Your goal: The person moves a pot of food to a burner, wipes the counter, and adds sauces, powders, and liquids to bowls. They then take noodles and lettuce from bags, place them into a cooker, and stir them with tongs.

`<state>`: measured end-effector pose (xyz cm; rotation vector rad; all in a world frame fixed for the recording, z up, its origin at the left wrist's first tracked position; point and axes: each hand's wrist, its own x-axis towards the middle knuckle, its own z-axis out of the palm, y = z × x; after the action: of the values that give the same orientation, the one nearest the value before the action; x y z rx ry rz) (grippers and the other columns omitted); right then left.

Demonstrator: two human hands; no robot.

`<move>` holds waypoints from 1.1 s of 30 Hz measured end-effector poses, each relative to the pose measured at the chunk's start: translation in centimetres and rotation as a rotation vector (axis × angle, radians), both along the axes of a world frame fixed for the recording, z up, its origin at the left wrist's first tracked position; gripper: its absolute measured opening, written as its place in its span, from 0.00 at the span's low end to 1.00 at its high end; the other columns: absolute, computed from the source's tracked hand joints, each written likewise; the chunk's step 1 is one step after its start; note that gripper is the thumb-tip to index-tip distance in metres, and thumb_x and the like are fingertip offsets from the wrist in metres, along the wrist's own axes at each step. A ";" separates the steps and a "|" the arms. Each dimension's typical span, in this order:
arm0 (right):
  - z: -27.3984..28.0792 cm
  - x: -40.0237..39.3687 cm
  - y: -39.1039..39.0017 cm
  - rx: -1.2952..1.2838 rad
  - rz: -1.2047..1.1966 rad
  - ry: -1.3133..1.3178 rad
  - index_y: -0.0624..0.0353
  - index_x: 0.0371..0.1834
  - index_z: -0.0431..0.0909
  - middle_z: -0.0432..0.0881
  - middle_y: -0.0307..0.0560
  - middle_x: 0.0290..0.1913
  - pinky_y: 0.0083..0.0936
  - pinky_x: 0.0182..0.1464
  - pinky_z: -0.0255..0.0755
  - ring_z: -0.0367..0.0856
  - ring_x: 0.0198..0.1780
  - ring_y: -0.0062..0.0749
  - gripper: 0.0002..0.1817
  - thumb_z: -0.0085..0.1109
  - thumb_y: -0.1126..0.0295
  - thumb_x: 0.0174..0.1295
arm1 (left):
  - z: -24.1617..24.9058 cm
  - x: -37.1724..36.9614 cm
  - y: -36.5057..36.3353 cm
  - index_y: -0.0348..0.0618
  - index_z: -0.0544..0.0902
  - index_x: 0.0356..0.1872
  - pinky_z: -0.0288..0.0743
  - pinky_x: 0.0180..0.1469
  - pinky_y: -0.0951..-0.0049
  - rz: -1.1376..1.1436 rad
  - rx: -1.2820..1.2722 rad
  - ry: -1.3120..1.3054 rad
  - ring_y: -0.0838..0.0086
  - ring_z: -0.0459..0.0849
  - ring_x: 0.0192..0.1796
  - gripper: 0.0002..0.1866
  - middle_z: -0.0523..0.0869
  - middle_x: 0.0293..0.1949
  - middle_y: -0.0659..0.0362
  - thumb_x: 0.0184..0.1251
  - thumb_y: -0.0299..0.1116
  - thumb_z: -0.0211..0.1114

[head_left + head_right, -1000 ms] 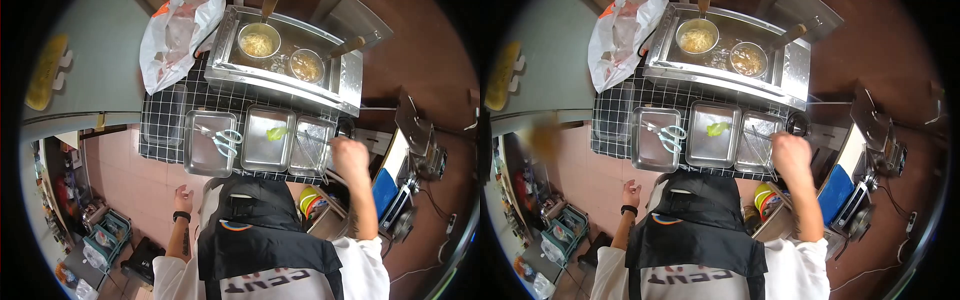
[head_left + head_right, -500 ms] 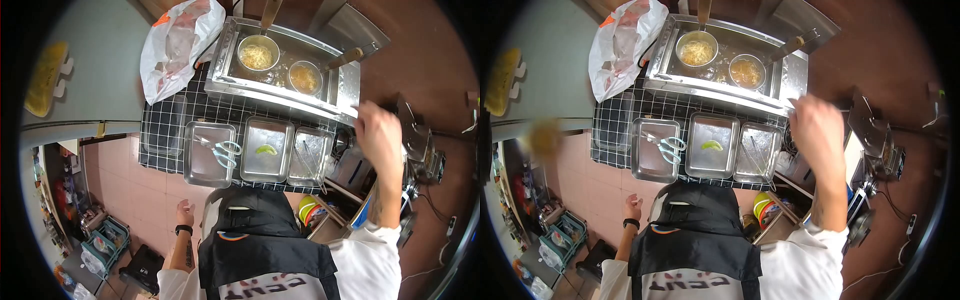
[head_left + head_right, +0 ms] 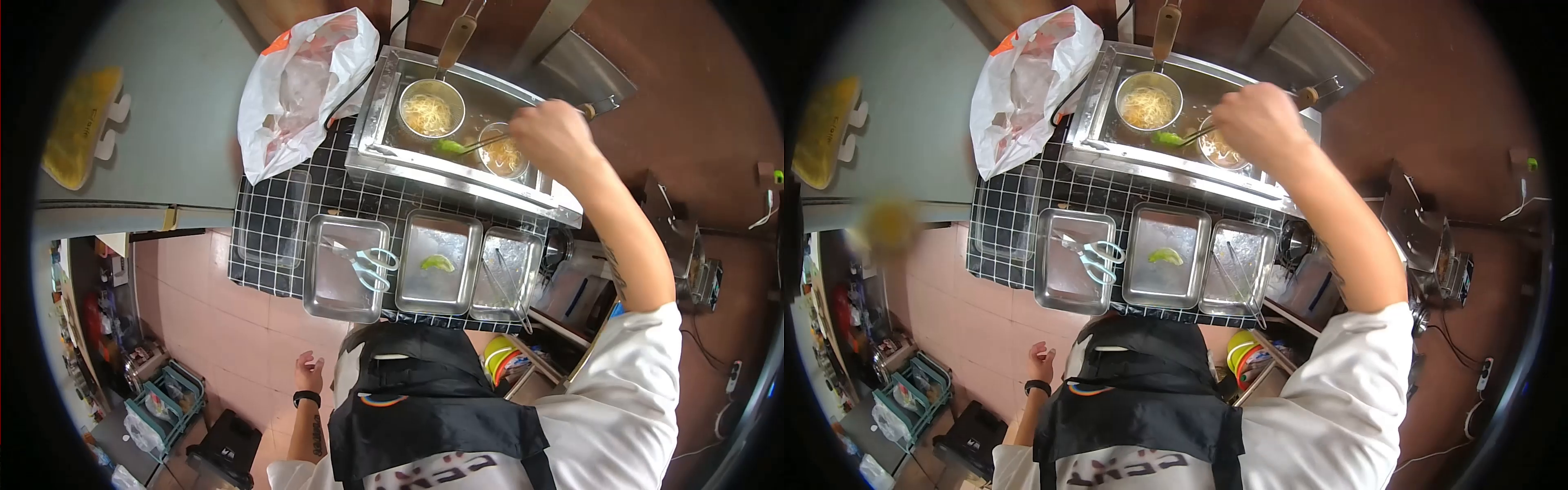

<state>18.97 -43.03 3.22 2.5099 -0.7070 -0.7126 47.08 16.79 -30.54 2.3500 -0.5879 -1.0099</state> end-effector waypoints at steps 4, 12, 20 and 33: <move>3.3 -4.2 2.6 -0.055 -0.128 -0.319 0.49 0.30 0.87 0.87 0.40 0.31 0.32 0.37 0.80 0.87 0.35 0.37 0.07 0.58 0.72 0.56 | -0.9 0.7 0.0 0.42 0.80 0.52 0.81 0.39 0.69 -0.047 0.011 -0.014 0.66 0.84 0.35 0.21 0.80 0.46 0.53 0.58 0.33 0.73; 3.6 -8.9 7.1 0.062 -0.391 -0.649 0.53 0.40 0.87 0.86 0.44 0.35 0.40 0.42 0.78 0.85 0.39 0.45 0.10 0.57 0.74 0.58 | -1.2 4.7 -4.4 0.40 0.80 0.54 0.79 0.42 0.67 -0.209 0.054 -0.002 0.65 0.84 0.39 0.23 0.83 0.46 0.51 0.59 0.35 0.73; -1.3 -9.2 14.7 0.425 -0.489 -0.252 0.51 0.39 0.88 0.88 0.47 0.37 0.36 0.44 0.79 0.87 0.39 0.42 0.11 0.58 0.72 0.55 | 1.0 4.0 -7.3 0.41 0.81 0.55 0.79 0.44 0.67 -0.135 0.125 0.097 0.67 0.84 0.40 0.22 0.85 0.46 0.52 0.61 0.37 0.72; -5.0 -10.0 16.2 0.429 -0.437 -0.156 0.52 0.30 0.85 0.88 0.45 0.32 0.36 0.41 0.79 0.88 0.37 0.40 0.08 0.55 0.70 0.57 | -0.6 2.1 -0.7 0.39 0.83 0.50 0.79 0.46 0.67 -0.110 0.212 0.094 0.67 0.85 0.41 0.20 0.87 0.43 0.54 0.61 0.39 0.72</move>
<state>8.98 -26.83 -1.75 2.8484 -1.3064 -0.8999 49.18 16.11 -31.19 2.4575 -0.6050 -1.2810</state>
